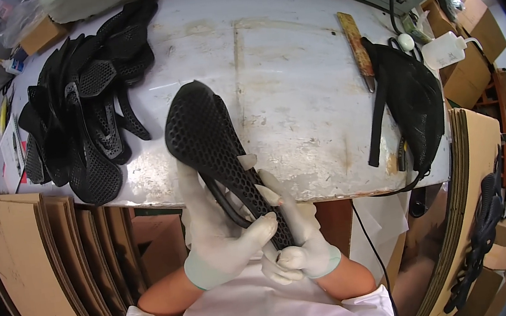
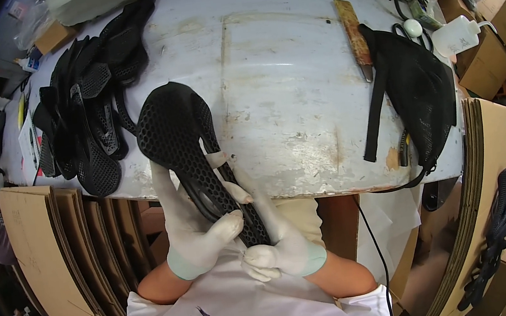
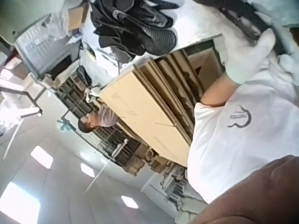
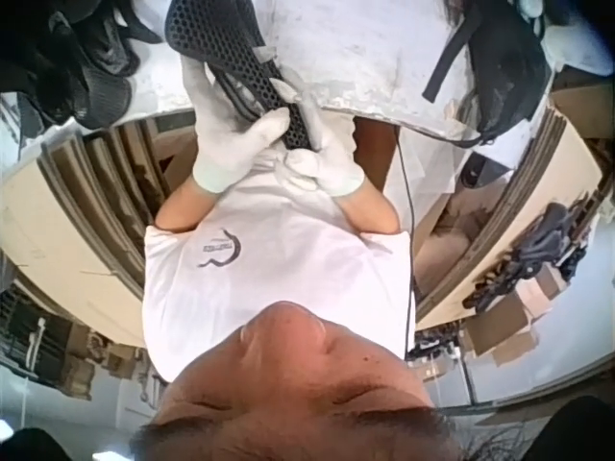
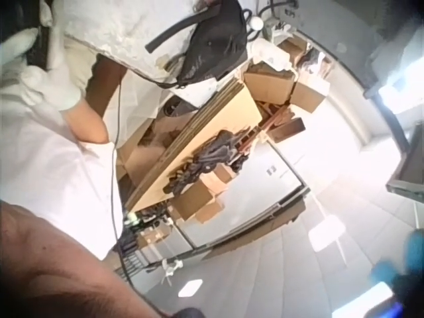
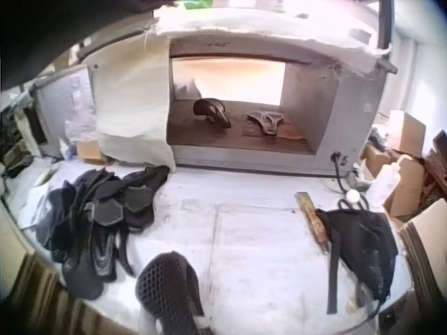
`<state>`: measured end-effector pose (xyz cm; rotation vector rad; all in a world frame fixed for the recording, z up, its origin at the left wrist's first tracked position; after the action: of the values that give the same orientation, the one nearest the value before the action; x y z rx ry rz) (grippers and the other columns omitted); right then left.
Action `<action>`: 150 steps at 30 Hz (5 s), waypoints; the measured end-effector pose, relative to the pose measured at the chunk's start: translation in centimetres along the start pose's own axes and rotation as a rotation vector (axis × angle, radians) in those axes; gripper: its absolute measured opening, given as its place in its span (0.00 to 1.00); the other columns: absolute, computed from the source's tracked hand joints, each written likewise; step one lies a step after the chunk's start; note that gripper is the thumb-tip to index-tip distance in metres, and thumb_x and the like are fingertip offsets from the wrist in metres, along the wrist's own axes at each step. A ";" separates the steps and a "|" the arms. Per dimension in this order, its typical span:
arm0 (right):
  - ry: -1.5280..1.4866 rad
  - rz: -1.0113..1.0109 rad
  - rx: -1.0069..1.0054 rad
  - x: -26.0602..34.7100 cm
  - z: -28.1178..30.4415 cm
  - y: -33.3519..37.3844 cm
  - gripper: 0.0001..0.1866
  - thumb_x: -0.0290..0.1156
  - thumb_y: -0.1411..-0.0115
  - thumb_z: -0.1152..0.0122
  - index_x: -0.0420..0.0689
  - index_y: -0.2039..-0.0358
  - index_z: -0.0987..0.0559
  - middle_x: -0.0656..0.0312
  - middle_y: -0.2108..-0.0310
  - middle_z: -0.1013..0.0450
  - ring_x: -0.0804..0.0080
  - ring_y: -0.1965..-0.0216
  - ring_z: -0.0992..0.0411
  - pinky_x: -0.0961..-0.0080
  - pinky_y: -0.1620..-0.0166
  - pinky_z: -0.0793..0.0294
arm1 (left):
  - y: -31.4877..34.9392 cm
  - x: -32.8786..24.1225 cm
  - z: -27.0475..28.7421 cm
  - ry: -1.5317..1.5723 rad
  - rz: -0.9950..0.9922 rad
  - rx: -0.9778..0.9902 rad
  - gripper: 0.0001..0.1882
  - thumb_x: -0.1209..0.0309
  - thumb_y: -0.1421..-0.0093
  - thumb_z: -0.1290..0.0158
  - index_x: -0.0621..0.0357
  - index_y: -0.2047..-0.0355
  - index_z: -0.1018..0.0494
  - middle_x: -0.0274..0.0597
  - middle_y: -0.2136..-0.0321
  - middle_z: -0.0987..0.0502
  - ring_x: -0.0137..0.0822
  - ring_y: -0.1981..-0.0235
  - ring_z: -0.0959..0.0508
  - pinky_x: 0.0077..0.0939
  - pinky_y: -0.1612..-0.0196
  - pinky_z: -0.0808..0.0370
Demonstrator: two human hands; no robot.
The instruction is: The worker is assembling bicycle saddle components by fitting the saddle padding onto the base frame and placing assembled units into a heating/curing machine.
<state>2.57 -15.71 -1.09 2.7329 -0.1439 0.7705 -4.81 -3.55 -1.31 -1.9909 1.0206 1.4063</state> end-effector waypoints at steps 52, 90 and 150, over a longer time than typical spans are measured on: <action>1.143 0.365 0.172 -4.2 4.1 0.1 0.50 0.41 0.33 0.36 0.30 0.24 0.54 0.47 0.48 0.30 0.64 0.63 0.21 0.65 0.52 0.18 | 0.2 -1.1 0.5 0.022 0.223 0.023 0.31 0.77 0.34 0.49 0.65 0.34 0.48 0.60 0.59 0.21 0.41 0.73 0.16 0.33 0.67 0.16; 1.467 0.727 0.026 6.2 -0.7 3.4 0.18 0.48 0.43 0.26 0.44 0.67 0.14 0.63 0.75 0.23 0.63 0.75 0.25 0.68 0.70 0.27 | 1.6 -4.1 2.5 -0.680 0.041 0.819 0.22 0.63 0.47 0.25 0.62 0.57 0.18 0.47 0.70 0.14 0.42 0.76 0.15 0.27 0.74 0.21; 1.313 0.736 -0.190 6.3 0.9 0.1 0.19 0.35 0.50 0.18 0.40 0.66 0.20 0.54 0.67 0.19 0.59 0.63 0.23 0.60 0.52 0.25 | -0.8 -5.2 0.5 -0.937 -0.015 0.597 0.25 0.54 0.37 0.37 0.53 0.44 0.22 0.51 0.74 0.19 0.48 0.74 0.16 0.39 0.74 0.20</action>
<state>8.33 -16.20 1.53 1.4545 -0.8370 2.3408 -5.41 -1.23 3.35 -0.7548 0.8133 1.5267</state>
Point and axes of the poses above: each hand's wrist, its own y-axis away from the middle knuckle, its own z-axis out of the back of the hand, x = y × z, the point moved 4 cm from there along -y, towards the middle knuckle
